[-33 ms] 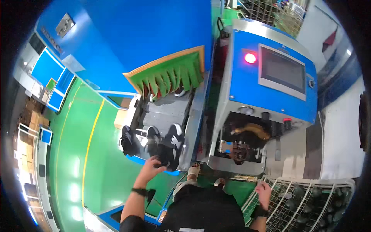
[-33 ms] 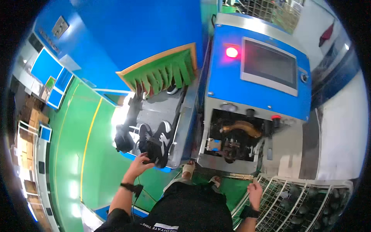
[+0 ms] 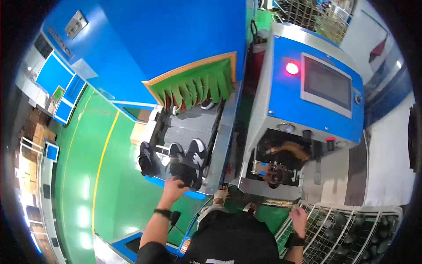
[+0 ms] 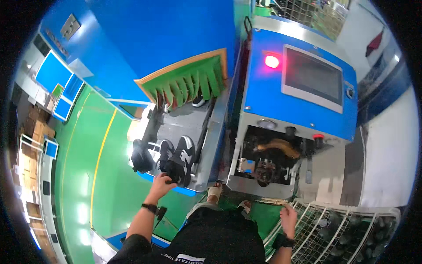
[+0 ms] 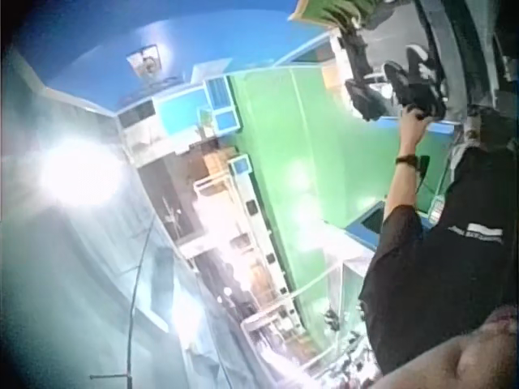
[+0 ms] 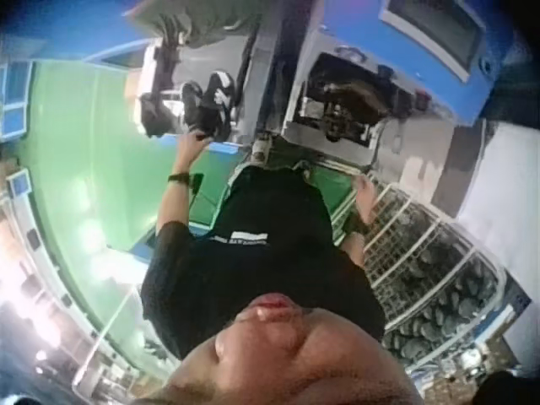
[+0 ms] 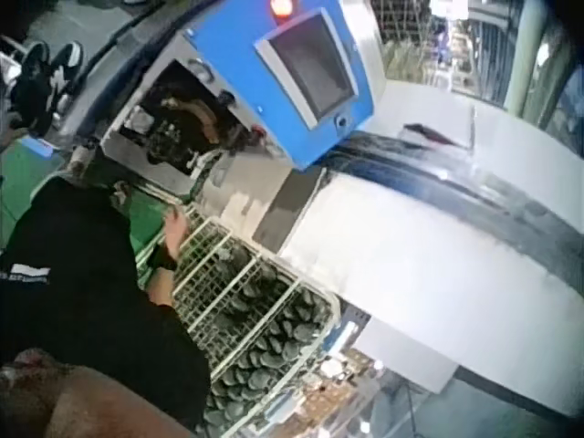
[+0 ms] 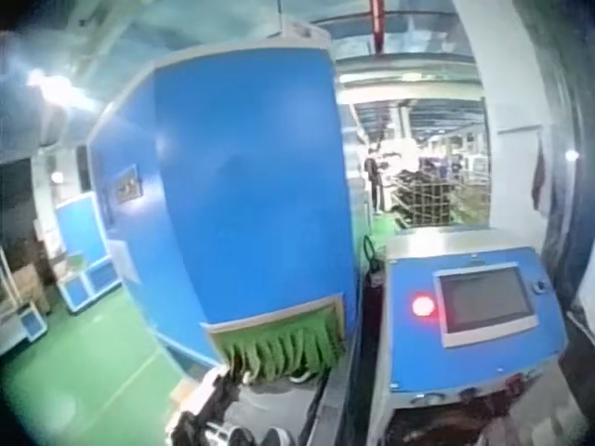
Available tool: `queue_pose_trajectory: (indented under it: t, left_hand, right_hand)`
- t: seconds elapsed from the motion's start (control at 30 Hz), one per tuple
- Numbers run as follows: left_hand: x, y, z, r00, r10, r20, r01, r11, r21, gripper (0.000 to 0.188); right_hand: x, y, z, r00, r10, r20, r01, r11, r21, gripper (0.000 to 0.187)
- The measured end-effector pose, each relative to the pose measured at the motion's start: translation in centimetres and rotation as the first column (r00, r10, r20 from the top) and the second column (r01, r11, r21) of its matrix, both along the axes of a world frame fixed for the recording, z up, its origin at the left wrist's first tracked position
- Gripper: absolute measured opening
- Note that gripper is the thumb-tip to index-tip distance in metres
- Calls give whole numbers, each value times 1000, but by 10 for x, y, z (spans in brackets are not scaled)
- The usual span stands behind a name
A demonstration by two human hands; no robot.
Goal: The worker retrieves shoe lasts with attached uppers from a storage rack, places them into a specialized processing machine for lasting or setting, and then returns them to the rack.
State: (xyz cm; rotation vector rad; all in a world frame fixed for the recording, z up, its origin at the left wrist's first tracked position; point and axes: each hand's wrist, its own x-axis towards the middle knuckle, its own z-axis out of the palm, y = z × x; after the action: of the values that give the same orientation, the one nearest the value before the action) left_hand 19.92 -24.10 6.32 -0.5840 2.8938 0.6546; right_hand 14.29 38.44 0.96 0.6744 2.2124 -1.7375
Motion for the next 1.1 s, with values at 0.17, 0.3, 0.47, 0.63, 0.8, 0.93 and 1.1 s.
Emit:
queue_pose_trajectory:
  t: [0.17,0.3,0.47,0.63,0.8,0.93,1.1]
  left_hand:
    - [-20,5,-51,972,225,-64,-233,950,-207,30]
    - [22,-13,-52,972,197,-125,-209,974,-91,31]
    - [157,-12,-4,967,249,-54,-249,968,18,36]
    - [317,34,10,912,405,59,-404,914,-24,42]
    - [499,108,61,546,778,313,-755,618,-218,46]
    - [631,165,129,181,916,-358,-810,-68,-583,10]
    - [614,134,127,-157,914,-375,-364,-407,-838,14]
  right_hand:
    - [-40,-86,86,881,472,28,-431,777,459,37]
    - [-59,-125,110,852,523,-20,-437,732,522,38]
    - [-87,-194,117,658,731,-178,-603,654,456,37]
    - [-103,-236,113,291,927,-236,-774,373,512,33]
    - [-89,-258,134,-35,999,-11,-804,-22,594,35]
    - [-79,-269,130,-162,984,-72,-858,-104,504,34]
    - [-82,-272,136,-150,988,-50,-816,-95,571,31]
